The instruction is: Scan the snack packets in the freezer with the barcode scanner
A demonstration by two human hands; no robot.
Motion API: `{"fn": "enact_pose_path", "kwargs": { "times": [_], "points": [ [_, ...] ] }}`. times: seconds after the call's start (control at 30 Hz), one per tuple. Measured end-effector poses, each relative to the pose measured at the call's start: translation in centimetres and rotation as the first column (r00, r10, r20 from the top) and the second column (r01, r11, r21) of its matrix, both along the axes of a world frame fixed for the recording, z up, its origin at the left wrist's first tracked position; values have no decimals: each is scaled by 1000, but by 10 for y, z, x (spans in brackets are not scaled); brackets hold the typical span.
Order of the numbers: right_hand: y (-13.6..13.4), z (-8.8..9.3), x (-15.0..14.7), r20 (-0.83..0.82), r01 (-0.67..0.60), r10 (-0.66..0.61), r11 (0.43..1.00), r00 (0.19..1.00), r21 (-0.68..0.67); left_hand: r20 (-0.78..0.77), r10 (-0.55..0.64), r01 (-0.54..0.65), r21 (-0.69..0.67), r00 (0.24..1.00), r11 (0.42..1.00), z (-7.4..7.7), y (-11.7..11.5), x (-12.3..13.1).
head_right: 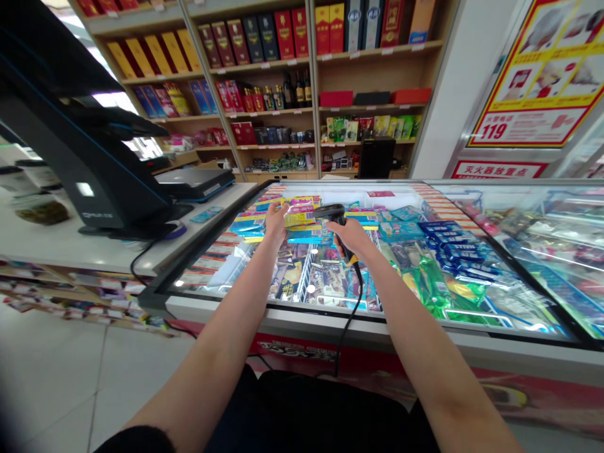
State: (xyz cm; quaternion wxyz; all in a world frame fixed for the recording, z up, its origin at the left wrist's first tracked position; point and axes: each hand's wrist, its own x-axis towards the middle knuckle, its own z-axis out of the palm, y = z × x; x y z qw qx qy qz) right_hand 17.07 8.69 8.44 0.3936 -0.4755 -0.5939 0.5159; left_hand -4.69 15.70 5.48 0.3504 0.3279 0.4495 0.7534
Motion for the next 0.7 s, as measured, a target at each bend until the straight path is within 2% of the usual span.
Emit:
{"fn": "enact_pose_path", "kwargs": {
  "times": [0.33,0.57,0.7],
  "points": [
    [-4,3,1,37,-18,16,999,999,36,25,-5,4,46,1000,999,-3,7,-2],
    [-6,6,3,21,-15,15,1000,1000,-8,-4,-11,11,11,1000,1000,-5,7,-3],
    [-2,2,9,6,-22,22,1000,1000,-16,-72,30,-32,-26,997,999,-4,7,0]
  ]
}}
